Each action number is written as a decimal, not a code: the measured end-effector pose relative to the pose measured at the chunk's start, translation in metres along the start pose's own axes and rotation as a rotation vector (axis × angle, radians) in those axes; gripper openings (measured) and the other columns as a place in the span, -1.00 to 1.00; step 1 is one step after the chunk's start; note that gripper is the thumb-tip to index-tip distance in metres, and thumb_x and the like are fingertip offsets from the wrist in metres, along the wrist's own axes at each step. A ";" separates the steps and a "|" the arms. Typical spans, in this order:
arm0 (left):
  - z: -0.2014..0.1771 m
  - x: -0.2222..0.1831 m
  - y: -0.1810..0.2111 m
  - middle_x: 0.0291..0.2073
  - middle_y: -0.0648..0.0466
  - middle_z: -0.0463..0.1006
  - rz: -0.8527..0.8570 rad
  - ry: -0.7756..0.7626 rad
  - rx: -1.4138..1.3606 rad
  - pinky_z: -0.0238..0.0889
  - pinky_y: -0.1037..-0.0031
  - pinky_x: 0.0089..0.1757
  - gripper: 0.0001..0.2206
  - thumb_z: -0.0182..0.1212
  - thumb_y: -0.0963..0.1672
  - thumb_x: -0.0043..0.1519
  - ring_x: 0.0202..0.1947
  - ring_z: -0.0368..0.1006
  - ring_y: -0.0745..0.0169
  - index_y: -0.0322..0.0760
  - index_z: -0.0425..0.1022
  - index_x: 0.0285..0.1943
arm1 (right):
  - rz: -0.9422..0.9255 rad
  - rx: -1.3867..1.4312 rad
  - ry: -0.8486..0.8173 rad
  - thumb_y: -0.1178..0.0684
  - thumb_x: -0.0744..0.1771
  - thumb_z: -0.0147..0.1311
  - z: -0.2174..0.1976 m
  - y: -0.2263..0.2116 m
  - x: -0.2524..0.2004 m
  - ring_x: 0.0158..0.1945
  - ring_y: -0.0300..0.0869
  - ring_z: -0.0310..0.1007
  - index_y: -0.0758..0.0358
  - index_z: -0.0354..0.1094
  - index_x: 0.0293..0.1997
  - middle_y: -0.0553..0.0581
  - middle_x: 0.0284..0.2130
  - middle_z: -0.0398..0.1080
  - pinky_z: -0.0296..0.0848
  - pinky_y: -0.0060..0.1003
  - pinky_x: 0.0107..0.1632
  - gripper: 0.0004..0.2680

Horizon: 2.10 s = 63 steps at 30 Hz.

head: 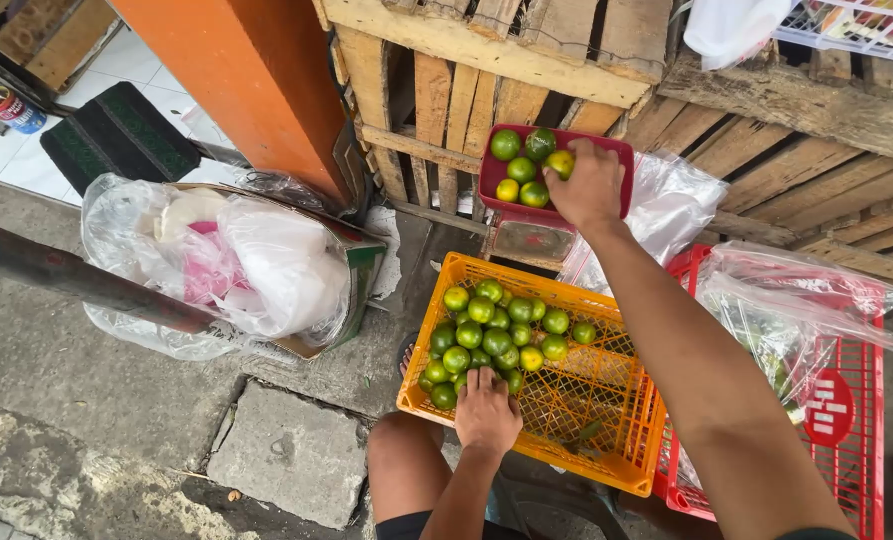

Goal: Picking limes from a crate, weighing them on a scale, and placing them into plastic bags.

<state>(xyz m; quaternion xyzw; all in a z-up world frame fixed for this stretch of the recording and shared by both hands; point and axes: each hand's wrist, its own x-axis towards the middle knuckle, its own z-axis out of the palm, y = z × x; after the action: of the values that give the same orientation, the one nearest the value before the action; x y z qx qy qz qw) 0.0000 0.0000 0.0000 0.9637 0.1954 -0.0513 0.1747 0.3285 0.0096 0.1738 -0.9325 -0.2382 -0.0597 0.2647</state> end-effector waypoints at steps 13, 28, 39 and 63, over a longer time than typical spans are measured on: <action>-0.011 -0.003 0.005 0.03 -0.04 0.33 0.006 -0.091 0.041 0.31 0.13 0.04 -0.70 0.02 -0.04 0.32 0.13 0.19 -0.04 -0.32 0.58 -0.03 | 0.583 0.938 0.212 0.13 0.40 0.05 -0.122 0.183 -0.254 -0.25 -0.01 0.54 0.28 0.30 0.21 0.11 0.00 0.36 0.51 -0.32 -0.13 -0.76; 0.027 -0.004 -0.001 -0.22 0.17 0.35 0.021 0.229 0.147 0.34 0.34 -0.10 -0.91 0.16 -0.07 0.06 -0.05 0.32 0.13 -0.06 0.46 -0.47 | 0.798 0.807 0.204 0.32 0.25 0.29 -0.118 0.308 -0.426 -0.16 0.40 0.50 0.44 0.36 0.22 0.61 -0.09 0.28 0.57 0.14 -0.11 -0.60; 0.025 -0.004 0.001 -0.15 0.23 0.33 -0.046 0.175 0.171 0.35 0.40 -0.04 -0.88 0.17 -0.02 0.11 0.03 0.28 0.16 -0.01 0.45 -0.45 | 0.780 -0.212 -0.276 -0.08 0.24 0.32 -0.034 0.419 -0.409 0.01 0.26 0.58 0.02 0.34 0.14 0.24 -0.01 0.47 0.61 0.15 0.02 -0.62; 0.026 0.001 -0.003 -0.18 0.18 0.33 -0.028 0.187 0.108 0.32 0.36 -0.11 -0.90 0.12 -0.05 0.08 -0.01 0.28 0.14 -0.05 0.47 -0.43 | 0.091 -0.262 0.072 -0.06 0.30 0.19 -0.095 0.181 -0.208 -0.29 0.08 0.63 0.09 0.54 -0.26 0.05 -0.38 0.55 0.64 0.04 -0.25 -0.88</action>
<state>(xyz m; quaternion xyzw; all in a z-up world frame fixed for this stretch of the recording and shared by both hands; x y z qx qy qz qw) -0.0012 -0.0066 -0.0249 0.9694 0.2211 0.0260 0.1030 0.2330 -0.2607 0.1217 -0.9662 -0.1761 -0.1116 0.1515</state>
